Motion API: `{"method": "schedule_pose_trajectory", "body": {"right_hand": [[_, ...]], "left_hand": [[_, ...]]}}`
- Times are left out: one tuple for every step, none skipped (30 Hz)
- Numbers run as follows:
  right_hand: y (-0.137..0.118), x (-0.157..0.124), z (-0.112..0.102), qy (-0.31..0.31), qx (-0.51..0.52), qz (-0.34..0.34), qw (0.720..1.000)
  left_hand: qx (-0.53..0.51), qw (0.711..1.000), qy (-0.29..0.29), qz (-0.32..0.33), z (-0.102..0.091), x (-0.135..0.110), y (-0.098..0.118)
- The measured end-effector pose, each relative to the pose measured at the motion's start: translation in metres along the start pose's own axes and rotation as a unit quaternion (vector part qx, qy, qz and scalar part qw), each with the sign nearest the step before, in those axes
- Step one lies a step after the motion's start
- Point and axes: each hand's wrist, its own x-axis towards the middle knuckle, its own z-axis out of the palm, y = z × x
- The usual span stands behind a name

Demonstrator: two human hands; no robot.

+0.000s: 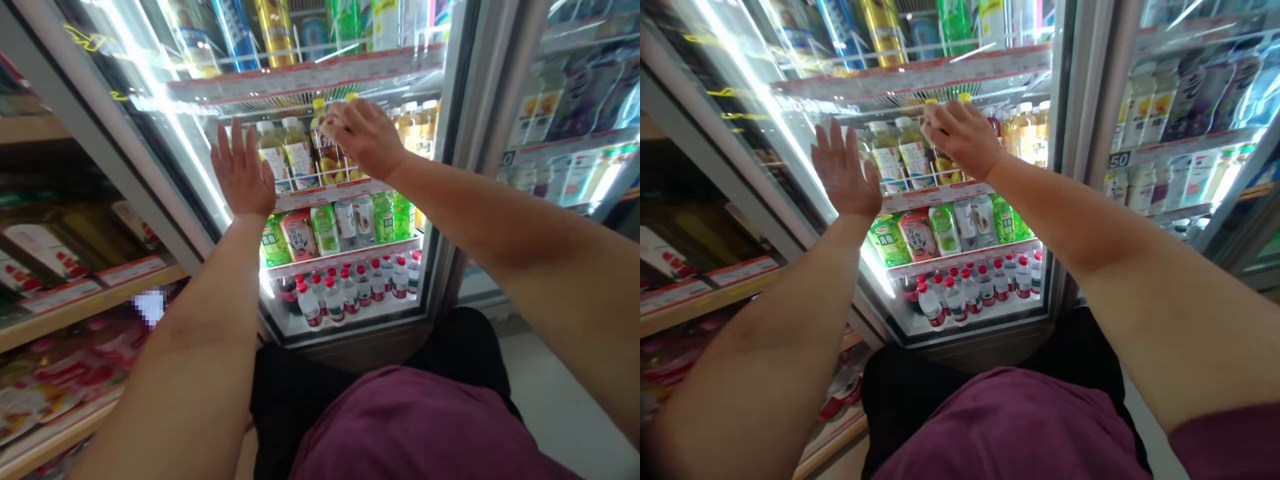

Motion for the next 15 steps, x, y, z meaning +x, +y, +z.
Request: {"method": "schedule_pose_trajectory", "body": {"right_hand": [[0.001, -0.001, 0.000, -0.016, 0.000, -0.002, 1.000], [0.003, -0.003, 0.002, -0.032, 0.011, -0.007, 0.999], [0.005, -0.007, 0.006, -0.045, 0.028, -0.012, 0.999], [0.006, -0.012, 0.011, -0.052, 0.047, -0.018, 0.997], [0.007, -0.018, 0.016, -0.054, 0.064, -0.026, 0.996], [0.008, -0.025, 0.022, -0.051, 0.075, -0.038, 0.995], [0.009, -0.032, 0.027, -0.046, 0.082, -0.060, 0.994], [0.011, -0.039, 0.033, -0.043, 0.085, -0.089, 0.992], [0.012, -0.045, 0.038, -0.042, 0.086, -0.117, 0.988], [0.015, -0.050, 0.042, -0.040, 0.087, -0.138, 0.986], [0.017, -0.054, 0.045, -0.033, 0.088, -0.155, 0.983], [0.020, -0.056, 0.047, -0.024, 0.088, -0.168, 0.982], [0.024, -0.056, 0.048, -0.012, 0.085, -0.181, 0.980], [0.026, -0.055, 0.048, 0.001, 0.081, -0.193, 0.978], [0.029, -0.052, 0.047, 0.012, 0.074, -0.201, 0.977]], "left_hand": [[0.001, 1.000, 0.002, -0.002, 0.001, 0.000, 0.000], [0.002, 1.000, 0.004, -0.003, 0.001, 0.000, 0.000], [0.006, 1.000, 0.006, -0.004, 0.002, 0.000, 0.000], [0.010, 1.000, 0.007, -0.005, 0.003, 0.000, 0.000], [0.013, 1.000, 0.010, -0.005, 0.004, 0.000, 0.000], [0.013, 1.000, 0.014, -0.005, 0.004, 0.000, 0.000], [0.011, 1.000, 0.018, -0.005, 0.005, 0.000, -0.001], [0.005, 1.000, 0.020, -0.005, 0.004, -0.001, -0.001], [-0.005, 1.000, 0.020, -0.008, 0.003, -0.001, 0.000], [-0.017, 1.000, 0.017, -0.013, 0.002, 0.000, 0.000], [-0.031, 0.999, 0.012, -0.020, 0.000, 0.000, 0.001], [-0.043, 0.999, 0.006, -0.026, -0.002, 0.000, 0.001], [-0.053, 0.998, -0.001, -0.031, -0.003, 0.000, 0.002], [-0.059, 0.998, -0.007, -0.036, -0.005, 0.001, 0.003], [-0.061, 0.997, -0.012, -0.038, -0.006, 0.001, 0.004]]}}
